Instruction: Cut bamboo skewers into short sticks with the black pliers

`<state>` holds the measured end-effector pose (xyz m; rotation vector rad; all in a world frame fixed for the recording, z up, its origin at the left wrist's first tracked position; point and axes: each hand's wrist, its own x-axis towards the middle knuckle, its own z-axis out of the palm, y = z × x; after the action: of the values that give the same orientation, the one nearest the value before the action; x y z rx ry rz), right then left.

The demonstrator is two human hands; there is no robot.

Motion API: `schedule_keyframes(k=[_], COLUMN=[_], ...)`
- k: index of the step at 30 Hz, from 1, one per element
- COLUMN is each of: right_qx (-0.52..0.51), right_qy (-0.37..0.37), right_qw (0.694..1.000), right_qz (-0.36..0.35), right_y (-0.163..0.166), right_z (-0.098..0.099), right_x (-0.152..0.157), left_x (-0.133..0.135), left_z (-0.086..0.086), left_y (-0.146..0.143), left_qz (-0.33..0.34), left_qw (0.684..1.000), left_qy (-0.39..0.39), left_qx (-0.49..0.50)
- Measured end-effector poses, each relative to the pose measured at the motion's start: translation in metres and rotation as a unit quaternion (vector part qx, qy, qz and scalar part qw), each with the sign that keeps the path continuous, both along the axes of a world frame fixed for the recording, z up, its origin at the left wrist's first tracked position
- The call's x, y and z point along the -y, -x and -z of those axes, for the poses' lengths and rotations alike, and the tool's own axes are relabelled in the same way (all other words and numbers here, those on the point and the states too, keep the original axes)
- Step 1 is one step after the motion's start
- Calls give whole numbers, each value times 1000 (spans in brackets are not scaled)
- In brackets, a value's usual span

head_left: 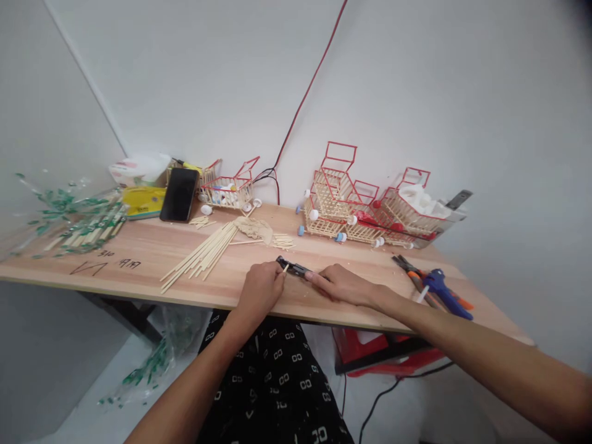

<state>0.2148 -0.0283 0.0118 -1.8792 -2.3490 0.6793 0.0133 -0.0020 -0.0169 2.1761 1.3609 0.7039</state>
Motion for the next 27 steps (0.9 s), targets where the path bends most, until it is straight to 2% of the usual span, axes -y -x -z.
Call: schedule_keyframes(k=[6,9,11,14,16,18,20,23,27], right_qx=[-50,-128,-209,-343,-417,-466,-490,-504,-515], right_qy=[5,-11,-39,-122,-160,-178,-176,-167,-165], right_qw=[998,991,974,920,880,847,831,824,816], right_qz=[-27,24,79,142,161,184,195,197,203], right_y=[-9,-18,-21,-18,-13,-9,-7,-10,-16], right_z=[-2,4,11,23,33,43,49,52,51], right_x=[8,7,2,-14,-26,-35,-39,-40,-38], left_x=[-10,-27,-44,-74,-95,-112,-125,-135,-139], left_z=[3,-1,-7,-16,-19,-18,-14,-8,-12], left_y=[30,50,54,40,22,3,-12,-24,-17], left_qz=[26,-15,-44,-22,-16,-3,10,22,15], left_qw=[998,995,991,987,989,994,995,995,995], left_qy=[9,-26,-63,-115,-127,-107,-96,-86,-92], left_qx=[57,94,106,108,67,-2,-28,-42,-39])
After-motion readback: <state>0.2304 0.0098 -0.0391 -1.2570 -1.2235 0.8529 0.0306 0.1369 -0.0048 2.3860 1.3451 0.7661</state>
